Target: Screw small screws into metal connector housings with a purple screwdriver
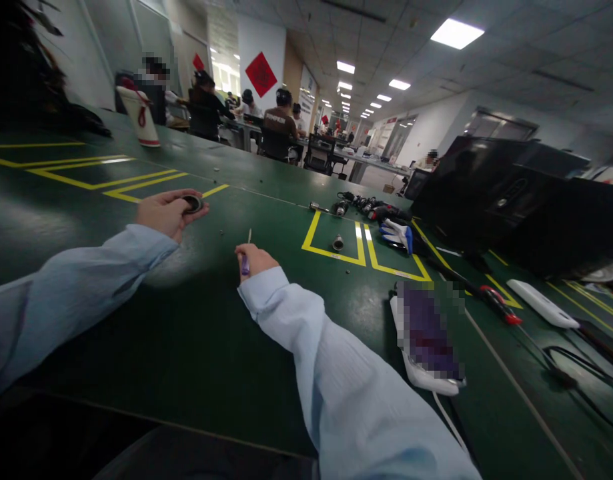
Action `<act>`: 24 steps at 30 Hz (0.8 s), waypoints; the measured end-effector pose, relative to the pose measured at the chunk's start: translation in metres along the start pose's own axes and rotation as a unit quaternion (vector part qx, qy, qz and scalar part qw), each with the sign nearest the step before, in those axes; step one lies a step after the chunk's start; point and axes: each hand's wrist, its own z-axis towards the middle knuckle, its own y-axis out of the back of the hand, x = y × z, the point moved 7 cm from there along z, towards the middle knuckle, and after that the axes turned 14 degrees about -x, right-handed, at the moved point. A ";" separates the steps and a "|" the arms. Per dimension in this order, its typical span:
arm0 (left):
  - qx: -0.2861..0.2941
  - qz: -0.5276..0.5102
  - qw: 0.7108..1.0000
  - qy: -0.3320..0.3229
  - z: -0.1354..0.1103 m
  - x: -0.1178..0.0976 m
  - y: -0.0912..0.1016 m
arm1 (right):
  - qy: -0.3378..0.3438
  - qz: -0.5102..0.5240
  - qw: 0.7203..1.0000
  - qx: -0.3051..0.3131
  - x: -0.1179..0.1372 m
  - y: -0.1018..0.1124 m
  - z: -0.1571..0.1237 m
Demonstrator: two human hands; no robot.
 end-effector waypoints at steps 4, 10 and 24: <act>-0.059 0.010 0.998 0.008 0.035 0.006 0.016 | 0.034 0.006 0.996 0.077 0.009 -0.070 0.061; -0.061 0.023 0.997 0.031 0.056 0.019 0.025 | 0.022 -0.050 0.985 0.164 0.008 -0.132 0.108; 0.043 0.017 0.994 0.096 -0.003 0.038 -0.001 | 0.158 -0.072 0.976 0.130 0.017 -0.032 -0.037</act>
